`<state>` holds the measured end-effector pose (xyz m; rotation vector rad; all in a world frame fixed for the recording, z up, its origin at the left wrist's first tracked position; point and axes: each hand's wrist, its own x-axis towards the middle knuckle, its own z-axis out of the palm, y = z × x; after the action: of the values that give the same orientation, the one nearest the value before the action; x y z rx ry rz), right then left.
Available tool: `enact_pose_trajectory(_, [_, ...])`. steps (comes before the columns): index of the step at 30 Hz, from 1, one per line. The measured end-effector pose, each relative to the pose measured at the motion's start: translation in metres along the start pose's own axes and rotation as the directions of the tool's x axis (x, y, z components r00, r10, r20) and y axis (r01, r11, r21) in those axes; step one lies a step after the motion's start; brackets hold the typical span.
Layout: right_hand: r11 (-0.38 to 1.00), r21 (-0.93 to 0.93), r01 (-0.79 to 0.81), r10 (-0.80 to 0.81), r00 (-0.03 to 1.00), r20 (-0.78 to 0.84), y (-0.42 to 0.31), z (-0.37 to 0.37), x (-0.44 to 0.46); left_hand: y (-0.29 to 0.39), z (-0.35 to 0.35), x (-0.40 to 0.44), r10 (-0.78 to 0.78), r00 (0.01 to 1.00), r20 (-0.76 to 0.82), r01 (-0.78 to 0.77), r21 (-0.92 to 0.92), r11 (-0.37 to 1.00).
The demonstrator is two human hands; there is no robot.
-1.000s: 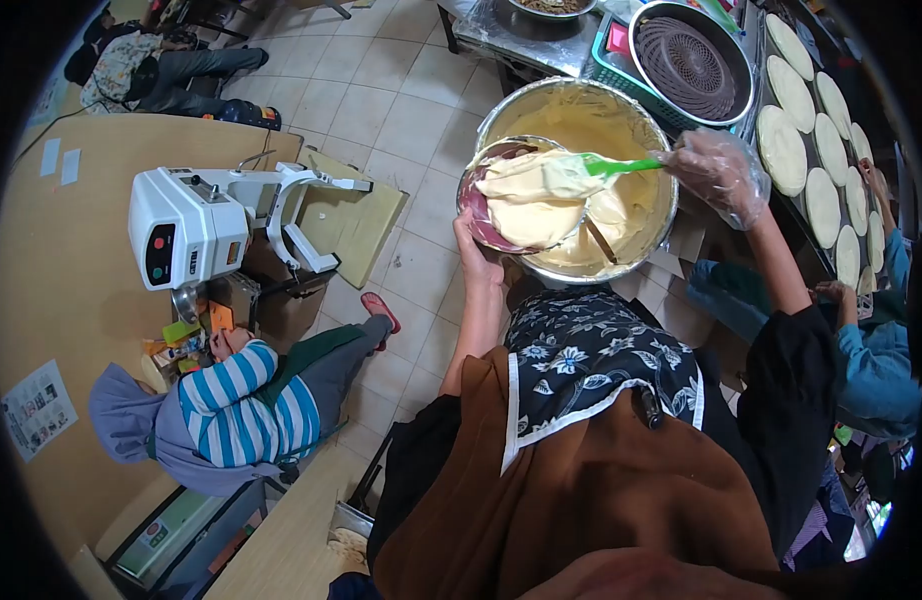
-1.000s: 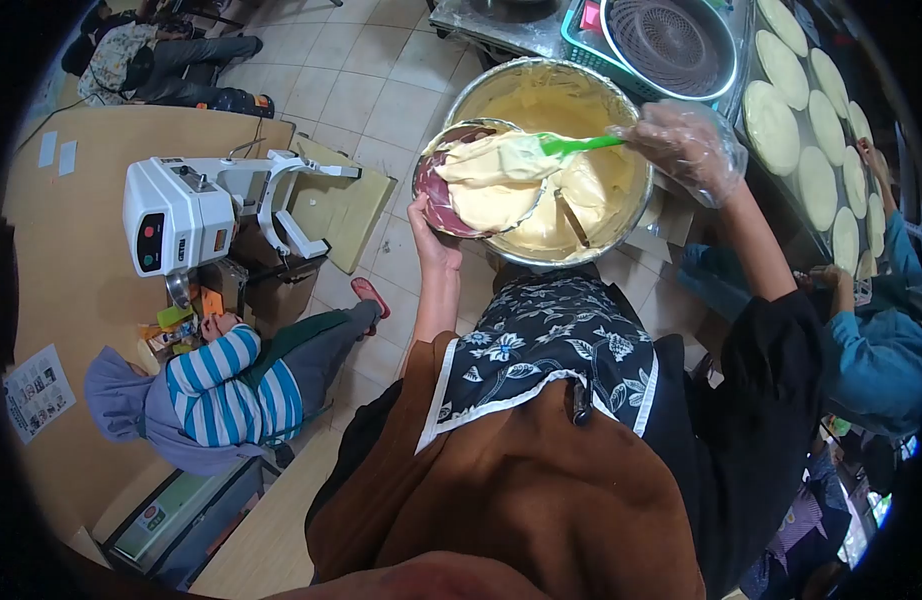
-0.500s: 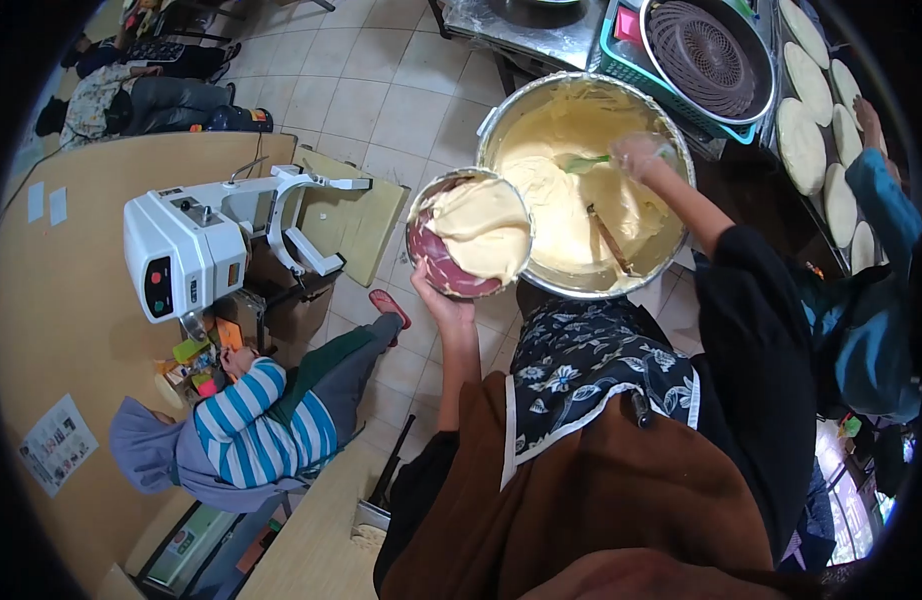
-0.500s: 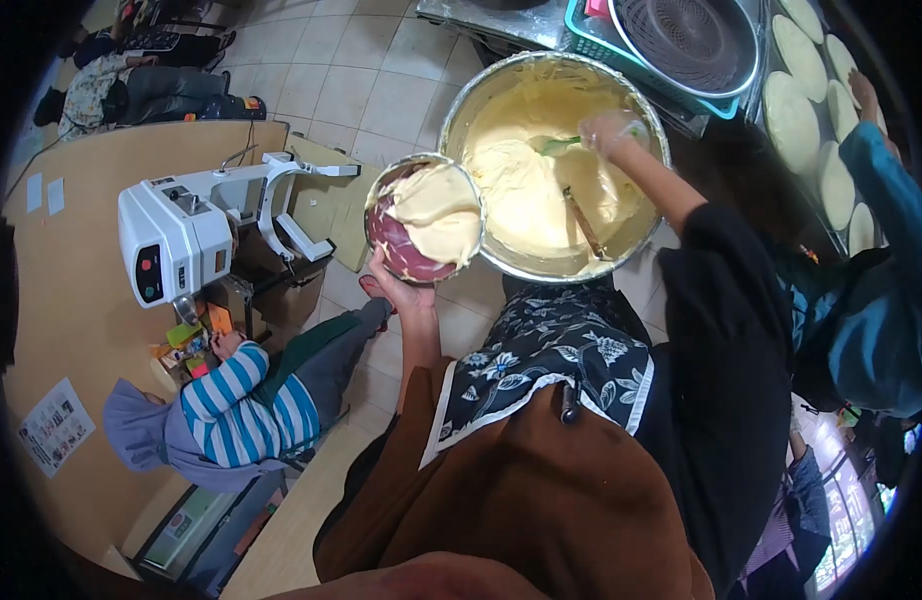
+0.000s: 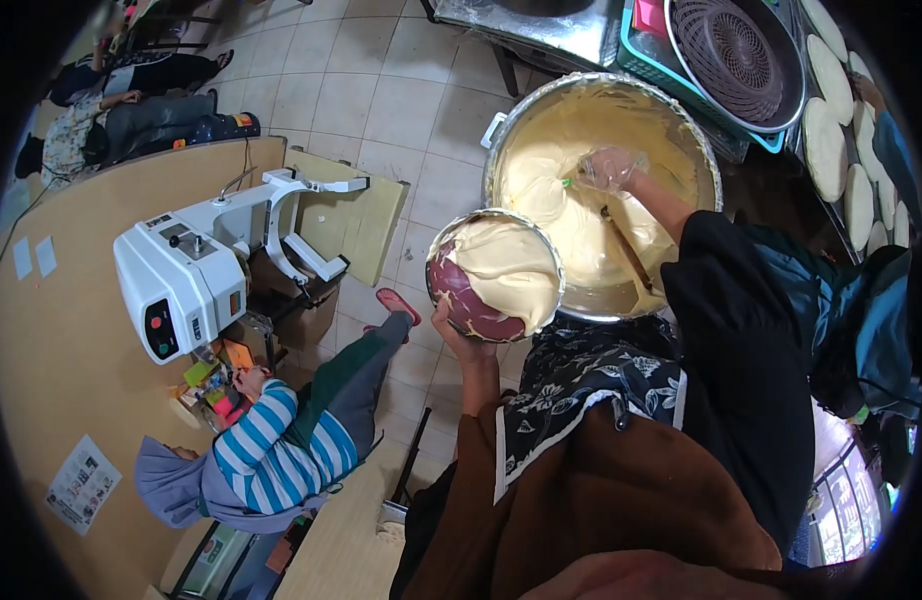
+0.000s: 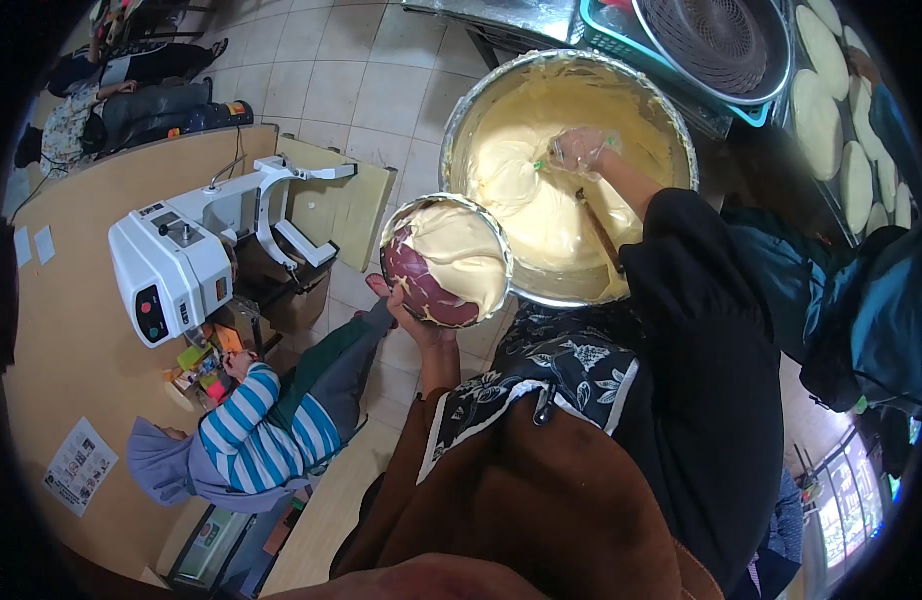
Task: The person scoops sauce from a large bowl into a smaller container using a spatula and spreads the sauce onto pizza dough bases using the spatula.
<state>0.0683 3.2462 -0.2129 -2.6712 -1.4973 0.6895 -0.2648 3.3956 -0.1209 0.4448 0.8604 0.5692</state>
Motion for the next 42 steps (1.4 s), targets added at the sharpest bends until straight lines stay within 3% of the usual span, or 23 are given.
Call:
enact_pose_trajectory(6, [0.983,0.174,0.054,-0.048,0.998,-0.039,-0.020,-0.032,-0.017,0.013,-0.002,0.003,0.003,0.999,0.044,-0.002,-0.019,1.000])
enact_pose_trajectory(12, [0.985,0.149,0.082,-0.083,0.997,0.001,-0.019,-0.064,-0.045,0.022,0.016,-0.003,0.108,0.993,0.051,-0.107,-0.019,0.994])
enact_pose_trajectory(15, [0.977,0.187,0.103,-0.088,0.992,-0.087,-0.021,-0.086,-0.073,0.022,0.011,0.002,0.154,0.980,0.124,-0.149,-0.046,0.988])
enact_pose_trajectory(19, [0.999,0.035,0.036,-0.029,0.984,-0.175,-0.020,-0.133,-0.124,0.023,0.026,-0.005,0.183,0.983,-0.028,-0.184,-0.043,0.982])
enact_pose_trajectory(20, [1.000,-0.014,0.000,-0.003,0.977,-0.213,-0.018,-0.142,-0.139,0.021,0.020,-0.002,0.175,0.984,0.013,-0.175,-0.050,0.983])
enact_pose_trajectory(21, [0.997,-0.061,-0.038,0.021,0.967,-0.254,-0.017,-0.153,-0.153,0.020,0.022,-0.002,0.178,0.984,0.022,-0.177,-0.044,0.983])
enact_pose_trajectory(23, [0.999,-0.021,0.040,-0.045,0.905,-0.423,-0.021,-0.178,-0.182,0.016,0.027,-0.001,0.184,0.982,0.038,-0.182,-0.030,0.983])
enact_pose_trajectory(24, [0.987,-0.024,-0.157,0.144,0.947,-0.287,-0.043,-0.206,-0.199,0.013,0.028,0.000,0.191,0.979,0.065,-0.190,-0.018,0.982])
enact_pose_trajectory(25, [0.990,0.076,-0.118,0.133,0.960,-0.245,-0.069,-0.235,-0.211,0.012,0.036,-0.004,0.188,0.980,0.058,-0.188,-0.008,0.982])
enact_pose_trajectory(27, [0.972,0.128,-0.195,0.220,0.950,-0.221,-0.103,-0.267,-0.236,0.010,0.057,-0.015,0.181,0.982,0.047,-0.181,0.015,0.983])
enact_pose_trajectory(30, [0.997,-0.015,0.076,-0.074,0.872,-0.483,-0.114,-0.267,-0.252,-0.013,0.077,-0.013,0.117,0.985,0.125,-0.113,-0.043,0.993])
enact_pose_trajectory(31, [0.993,-0.109,-0.047,0.001,0.920,-0.392,-0.132,-0.269,-0.256,-0.017,0.086,-0.016,0.094,0.982,0.167,-0.084,-0.066,0.994])
enact_pose_trajectory(33, [0.991,-0.115,0.074,-0.123,0.854,-0.505,-0.144,-0.252,-0.253,-0.027,0.100,-0.022,0.024,0.985,0.172,-0.012,-0.074,0.997])
enact_pose_trajectory(35, [0.939,-0.190,0.288,-0.336,0.640,-0.691,-0.137,-0.223,-0.248,-0.037,0.112,-0.019,0.011,0.983,0.184,0.005,-0.085,0.996])
enact_pose_trajectory(36, [0.953,-0.300,0.050,-0.199,0.849,-0.489,-0.137,-0.218,-0.249,-0.039,0.115,-0.017,0.017,0.984,0.178,-0.003,-0.082,0.997])
enact_pose_trajectory(42, [0.922,-0.388,0.003,-0.244,0.781,-0.574,-0.090,-0.194,-0.277,-0.043,0.121,-0.015,0.037,0.990,0.137,-0.024,-0.101,0.995])
